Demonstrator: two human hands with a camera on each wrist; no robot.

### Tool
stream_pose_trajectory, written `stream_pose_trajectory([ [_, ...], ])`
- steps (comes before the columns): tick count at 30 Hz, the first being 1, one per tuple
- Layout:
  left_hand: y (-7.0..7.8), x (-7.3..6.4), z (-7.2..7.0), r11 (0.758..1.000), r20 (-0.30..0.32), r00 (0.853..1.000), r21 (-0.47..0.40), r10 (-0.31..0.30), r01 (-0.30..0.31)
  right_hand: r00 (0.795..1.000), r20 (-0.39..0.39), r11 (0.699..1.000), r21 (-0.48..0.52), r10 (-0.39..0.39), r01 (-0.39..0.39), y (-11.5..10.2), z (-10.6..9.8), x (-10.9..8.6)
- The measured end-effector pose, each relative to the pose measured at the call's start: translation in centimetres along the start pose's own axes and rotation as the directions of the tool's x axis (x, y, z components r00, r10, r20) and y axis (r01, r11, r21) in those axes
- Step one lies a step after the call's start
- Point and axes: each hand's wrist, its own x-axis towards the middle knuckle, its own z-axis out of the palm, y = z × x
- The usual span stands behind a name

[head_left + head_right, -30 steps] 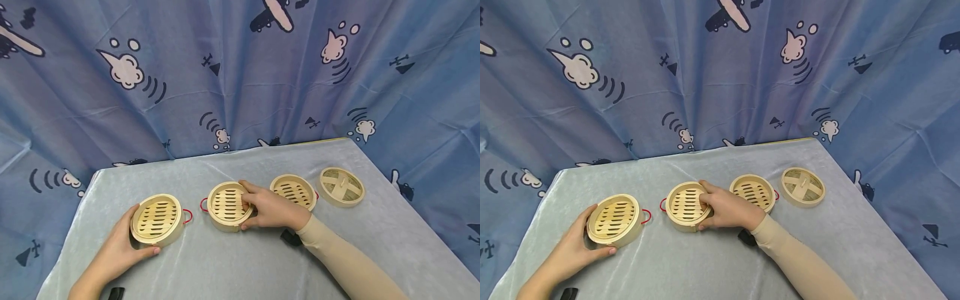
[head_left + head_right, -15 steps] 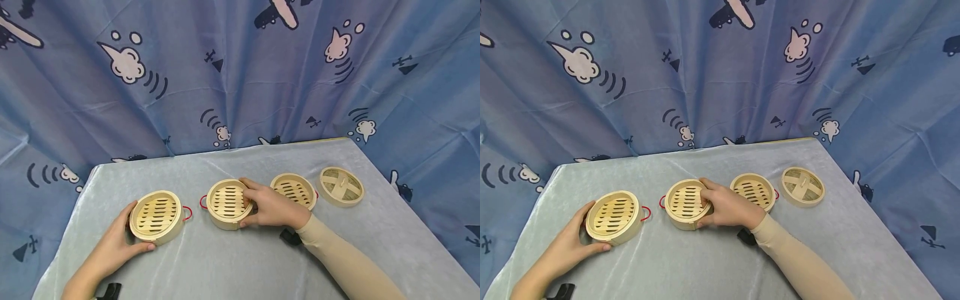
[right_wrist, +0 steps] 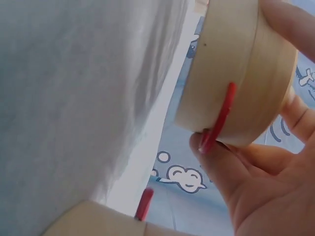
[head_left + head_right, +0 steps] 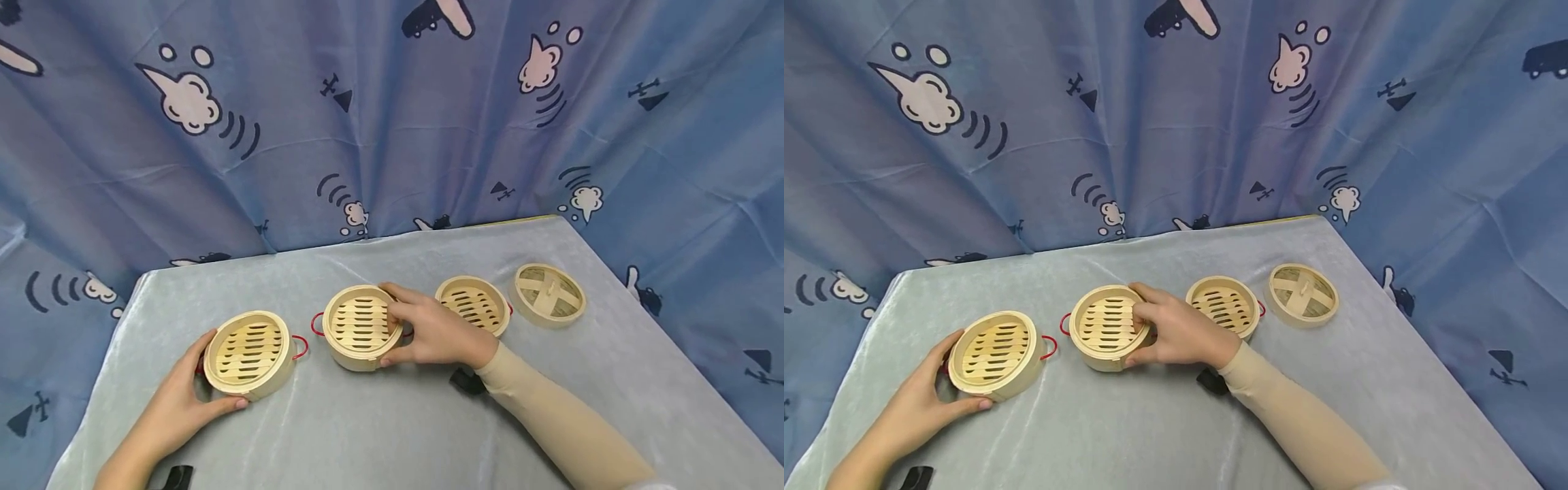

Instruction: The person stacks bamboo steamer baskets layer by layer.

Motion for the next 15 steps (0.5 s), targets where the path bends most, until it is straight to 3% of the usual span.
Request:
stream_pose_trajectory([
  [15, -0.3, -0.1, 0.3, 0.999, -0.035, 0.999, 0.010, 0.040, -0.039, 0.990, -0.123, 0.985, 0.145, -0.072, 0.089, -1.8, -0.7, 1.2],
])
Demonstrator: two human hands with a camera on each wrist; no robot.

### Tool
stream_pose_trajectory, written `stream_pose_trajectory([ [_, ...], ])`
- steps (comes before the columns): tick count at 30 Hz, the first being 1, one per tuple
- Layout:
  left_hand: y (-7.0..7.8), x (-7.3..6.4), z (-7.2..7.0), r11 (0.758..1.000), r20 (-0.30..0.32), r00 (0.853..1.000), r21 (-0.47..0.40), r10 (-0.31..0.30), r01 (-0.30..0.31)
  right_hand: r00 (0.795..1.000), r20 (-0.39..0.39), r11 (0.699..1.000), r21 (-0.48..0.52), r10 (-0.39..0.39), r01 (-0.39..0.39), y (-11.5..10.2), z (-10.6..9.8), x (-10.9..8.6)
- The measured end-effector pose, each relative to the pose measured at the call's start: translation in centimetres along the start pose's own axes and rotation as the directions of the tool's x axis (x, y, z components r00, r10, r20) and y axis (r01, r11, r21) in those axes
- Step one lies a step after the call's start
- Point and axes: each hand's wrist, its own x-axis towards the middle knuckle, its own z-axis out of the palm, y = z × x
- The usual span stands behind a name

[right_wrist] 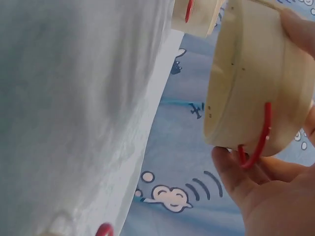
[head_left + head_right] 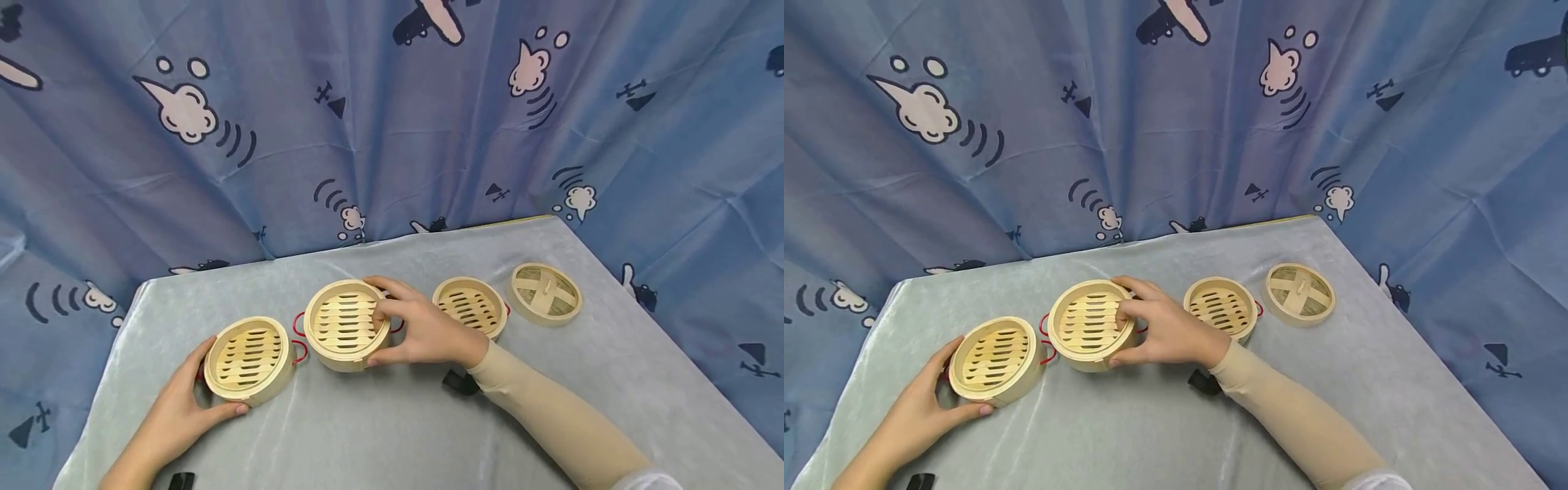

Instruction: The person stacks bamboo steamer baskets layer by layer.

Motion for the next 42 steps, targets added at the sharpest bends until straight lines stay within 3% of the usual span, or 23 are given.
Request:
stream_pose_trajectory([
  [8, -0.2, 0.0, -0.1, 1.000, -0.009, 1.000, 0.003, 0.004, -0.004, 0.999, -0.027, 0.999, 0.026, -0.042, 0.042, -1.0, 0.7, 2.1],
  [18, 0.0, 0.4, -0.4, 0.998, 0.041, 0.997, -0.012, -0.058, 0.059, 0.996, -0.038, 0.992, 0.091, -0.086, 0.089, -2.3, 2.7, 4.5],
  [28, -0.3, 0.3, -0.3, 0.999, 0.011, 0.999, 0.004, -0.048, 0.047, 0.986, -0.025, 0.966, 0.198, -0.163, 0.165, -2.9, 5.4, 7.1],
  [37, -0.6, 0.2, -0.2, 1.000, -0.007, 1.000, -0.013, -0.027, 0.027, 0.990, -0.002, 0.974, 0.180, -0.138, 0.137, -2.8, 7.0, 8.7],
  [42, -0.7, 0.2, -0.3, 0.999, 0.000, 0.999, 0.004, -0.045, 0.045, 0.992, 0.005, 0.972, 0.197, -0.128, 0.125, -2.7, 8.0, 9.3],
])
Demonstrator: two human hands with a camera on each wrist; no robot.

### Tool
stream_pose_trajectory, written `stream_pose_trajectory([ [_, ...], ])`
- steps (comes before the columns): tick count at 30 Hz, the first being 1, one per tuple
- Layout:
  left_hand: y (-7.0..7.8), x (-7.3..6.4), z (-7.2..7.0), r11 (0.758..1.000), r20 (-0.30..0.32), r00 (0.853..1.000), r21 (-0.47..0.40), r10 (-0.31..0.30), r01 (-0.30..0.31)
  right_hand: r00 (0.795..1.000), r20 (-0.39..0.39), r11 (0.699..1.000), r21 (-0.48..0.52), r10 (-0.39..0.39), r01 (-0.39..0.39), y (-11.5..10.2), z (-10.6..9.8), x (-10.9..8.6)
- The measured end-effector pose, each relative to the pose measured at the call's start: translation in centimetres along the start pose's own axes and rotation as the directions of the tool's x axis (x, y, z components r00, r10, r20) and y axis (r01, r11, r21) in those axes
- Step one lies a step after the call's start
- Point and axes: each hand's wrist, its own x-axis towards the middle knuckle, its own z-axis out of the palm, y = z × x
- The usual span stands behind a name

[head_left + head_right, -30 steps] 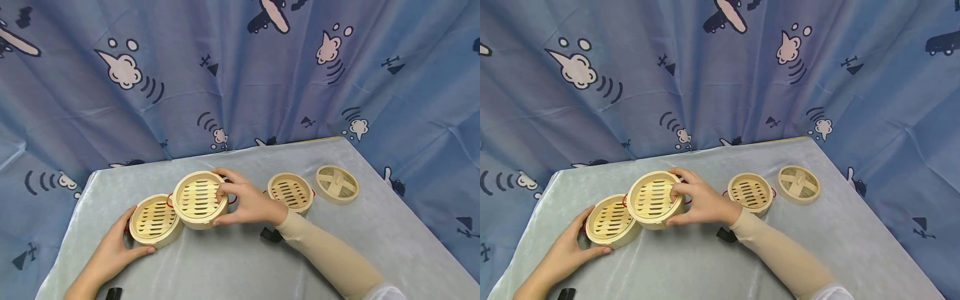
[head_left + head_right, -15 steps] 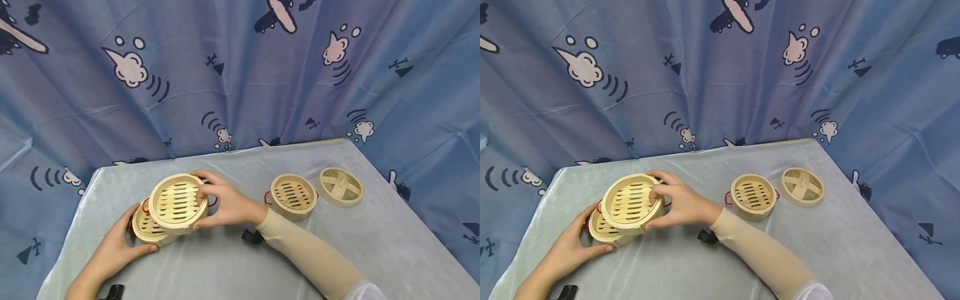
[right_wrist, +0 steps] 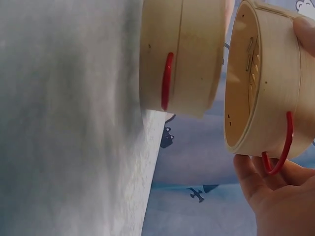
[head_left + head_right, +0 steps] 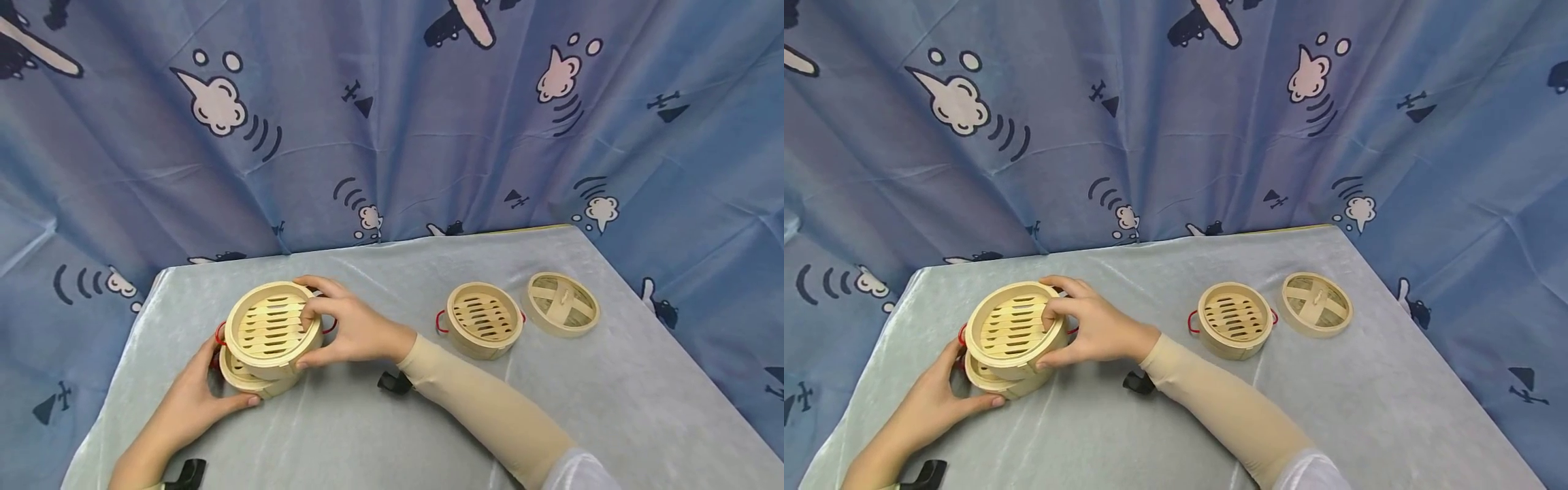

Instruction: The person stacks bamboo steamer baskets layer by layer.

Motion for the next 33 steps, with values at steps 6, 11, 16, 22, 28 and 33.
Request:
stream_pose_trajectory([
  [6, 0.0, 0.1, 0.0, 0.999, 0.001, 1.000, -0.038, -0.009, 0.009, 1.000, 0.016, 1.000, -0.013, 0.002, -0.002, 0.0, 1.1, 0.7],
  [11, -0.3, 0.1, 0.1, 0.993, -0.001, 0.999, -0.112, -0.035, 0.034, 0.999, 0.035, 0.999, -0.033, -0.014, 0.015, 0.0, 2.0, 1.2],
  [16, -0.7, 0.0, 0.0, 0.984, 0.009, 0.998, -0.166, -0.065, 0.065, 0.999, 0.036, 0.999, -0.025, -0.021, 0.021, -0.1, 2.9, 1.6],
  [22, -1.0, -0.1, -0.1, 0.981, 0.033, 0.995, -0.167, -0.090, 0.094, 0.999, 0.019, 0.999, -0.038, -0.026, 0.026, -0.1, 3.6, 1.6],
  [28, -1.0, -0.1, -0.1, 0.980, 0.047, 0.993, -0.163, -0.110, 0.116, 1.000, 0.001, 0.996, -0.086, -0.008, 0.008, -0.4, 4.0, 1.6],
  [33, -1.0, -0.2, -0.2, 0.982, 0.043, 0.992, -0.146, -0.115, 0.121, 1.000, -0.010, 0.994, -0.113, 0.012, -0.013, -0.8, 4.3, 1.6],
])
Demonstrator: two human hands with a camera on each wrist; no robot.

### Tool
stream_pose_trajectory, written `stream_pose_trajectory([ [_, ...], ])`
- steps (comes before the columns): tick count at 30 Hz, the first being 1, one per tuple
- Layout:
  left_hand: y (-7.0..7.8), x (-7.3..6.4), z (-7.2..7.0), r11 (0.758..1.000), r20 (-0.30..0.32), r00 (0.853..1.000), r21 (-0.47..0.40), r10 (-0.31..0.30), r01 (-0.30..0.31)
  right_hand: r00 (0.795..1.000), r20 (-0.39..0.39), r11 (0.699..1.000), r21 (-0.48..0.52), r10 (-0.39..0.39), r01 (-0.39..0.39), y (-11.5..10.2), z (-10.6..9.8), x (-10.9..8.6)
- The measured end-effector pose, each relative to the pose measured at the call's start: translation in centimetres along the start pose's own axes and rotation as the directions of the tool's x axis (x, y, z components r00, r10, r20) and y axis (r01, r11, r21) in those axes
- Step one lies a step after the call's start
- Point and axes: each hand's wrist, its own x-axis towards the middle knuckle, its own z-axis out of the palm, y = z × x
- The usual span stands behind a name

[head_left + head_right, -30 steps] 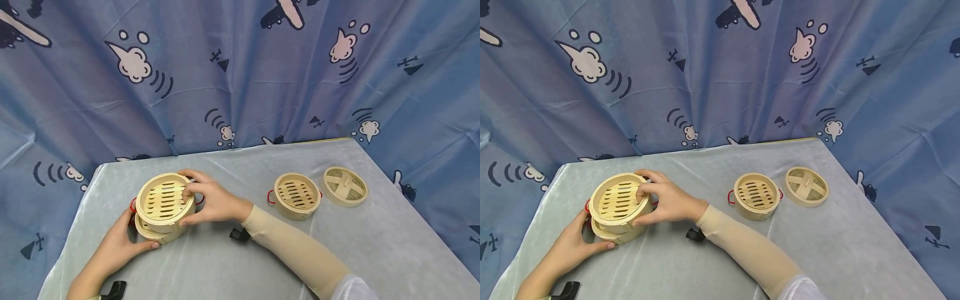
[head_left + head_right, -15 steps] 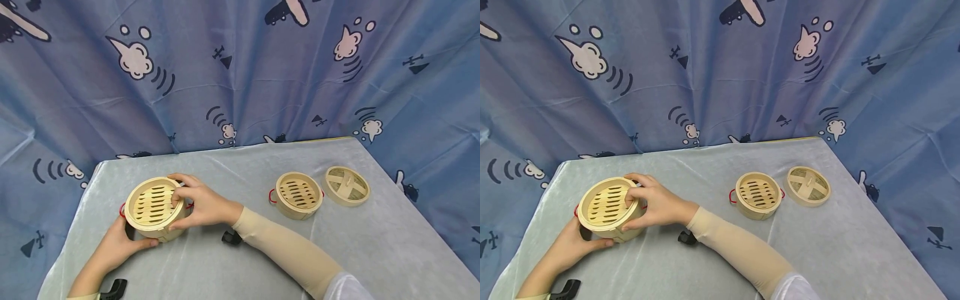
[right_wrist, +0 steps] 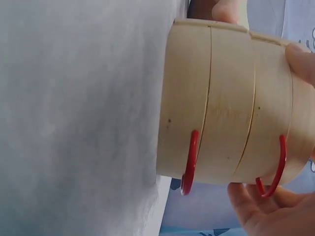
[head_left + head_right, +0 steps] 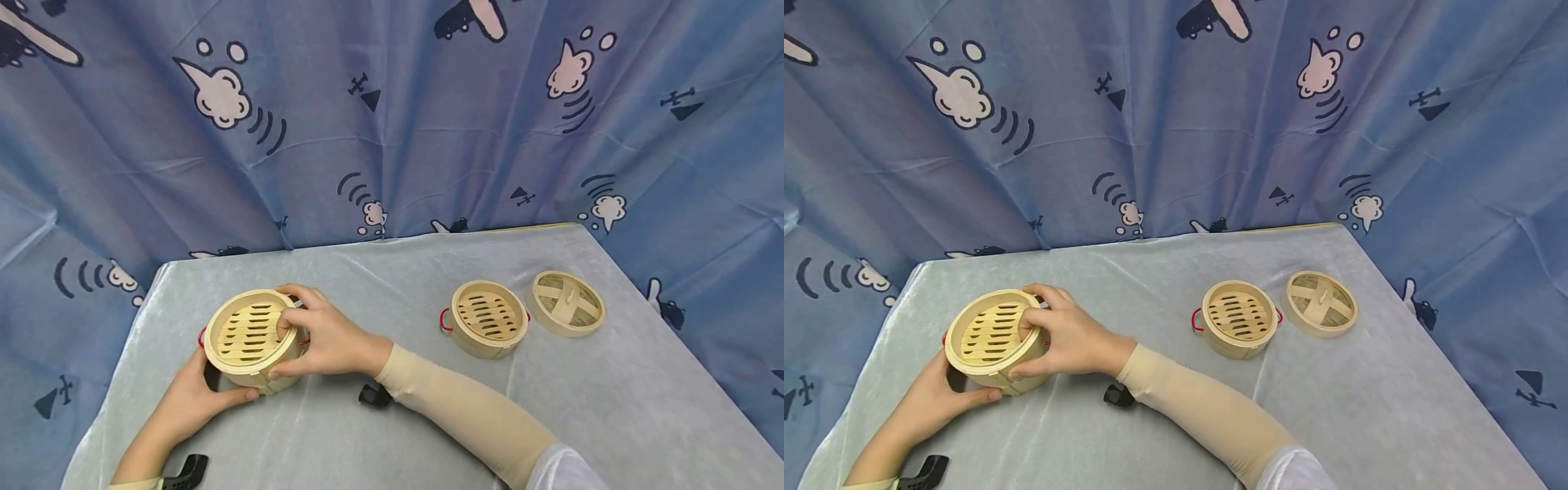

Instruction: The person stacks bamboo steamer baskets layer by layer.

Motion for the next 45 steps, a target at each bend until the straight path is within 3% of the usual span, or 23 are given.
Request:
stream_pose_trajectory([
  [11, 0.2, 0.2, 0.0, 1.000, -0.002, 1.000, 0.015, 0.013, -0.013, 0.997, 0.002, 0.995, -0.067, 0.074, -0.073, -0.8, 0.1, -0.4],
  [21, 0.4, 0.2, 0.4, 0.997, -0.012, 0.997, -0.024, 0.070, -0.070, 0.983, 0.115, 0.985, -0.106, 0.146, -0.134, -1.4, -0.6, -0.8],
  [32, -0.1, -0.3, 0.3, 0.998, -0.015, 0.998, 0.017, 0.066, -0.066, 0.960, 0.191, 0.978, -0.074, 0.205, -0.194, -2.0, -2.6, -1.6],
  [38, 0.0, -0.4, -0.2, 0.995, -0.034, 0.995, 0.029, 0.095, -0.094, 0.975, 0.164, 0.988, -0.061, 0.149, -0.141, -2.2, -4.4, -2.9],
  [45, 0.0, -0.1, 0.5, 0.992, -0.036, 0.991, -0.015, 0.127, -0.128, 0.988, 0.079, 0.990, -0.053, 0.136, -0.132, -1.8, -6.6, -5.3],
])
